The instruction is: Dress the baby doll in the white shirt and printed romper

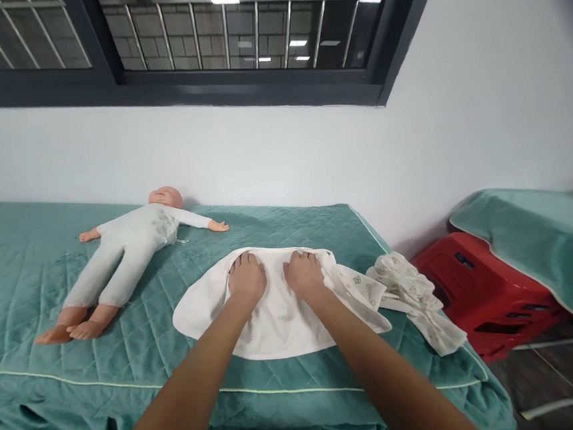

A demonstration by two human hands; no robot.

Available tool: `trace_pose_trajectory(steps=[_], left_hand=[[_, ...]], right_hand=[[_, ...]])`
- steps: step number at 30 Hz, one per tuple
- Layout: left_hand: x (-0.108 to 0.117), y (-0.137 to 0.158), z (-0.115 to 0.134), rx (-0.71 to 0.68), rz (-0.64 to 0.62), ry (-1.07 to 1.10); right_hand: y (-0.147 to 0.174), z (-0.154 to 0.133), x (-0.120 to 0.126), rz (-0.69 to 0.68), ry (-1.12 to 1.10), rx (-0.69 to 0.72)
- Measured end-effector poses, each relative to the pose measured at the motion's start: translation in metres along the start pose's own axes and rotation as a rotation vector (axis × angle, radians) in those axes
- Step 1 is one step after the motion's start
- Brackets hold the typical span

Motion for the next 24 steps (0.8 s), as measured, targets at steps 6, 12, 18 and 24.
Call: trace_pose_trajectory(steps=[6, 12, 18, 24], left_hand=[[0.004, -0.006, 0.014, 0.083, 0.065, 0.064], [-0.006, -0.033, 0.007, 0.076, 0.097, -0.017], [-0.016, -0.065, 0.009, -0.013, 0.082, -0.034], [-0.031, -0.079, 0.004, 0.036, -0.007, 0.007]], right_hand=[[-0.006, 0.008, 0.01, 0.211, -0.089, -0.033], [-0.032, 0.022, 0.004, 0.137, -0.238, 0.078], [-0.062, 0.037, 0.0, 0.117, -0.329, 0.003], [-0.074, 0.032, -0.014, 0.07, -0.34, -0.009]])
Point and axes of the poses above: each hand's wrist, its own y-axis away from the middle knuckle, its own x-axis out of the back of the hand, z = x × y, the point moved 10 cm from there along -y, towards the middle knuckle, and after that the axes turned 6 degrees about -y, right-handed, at the moved point
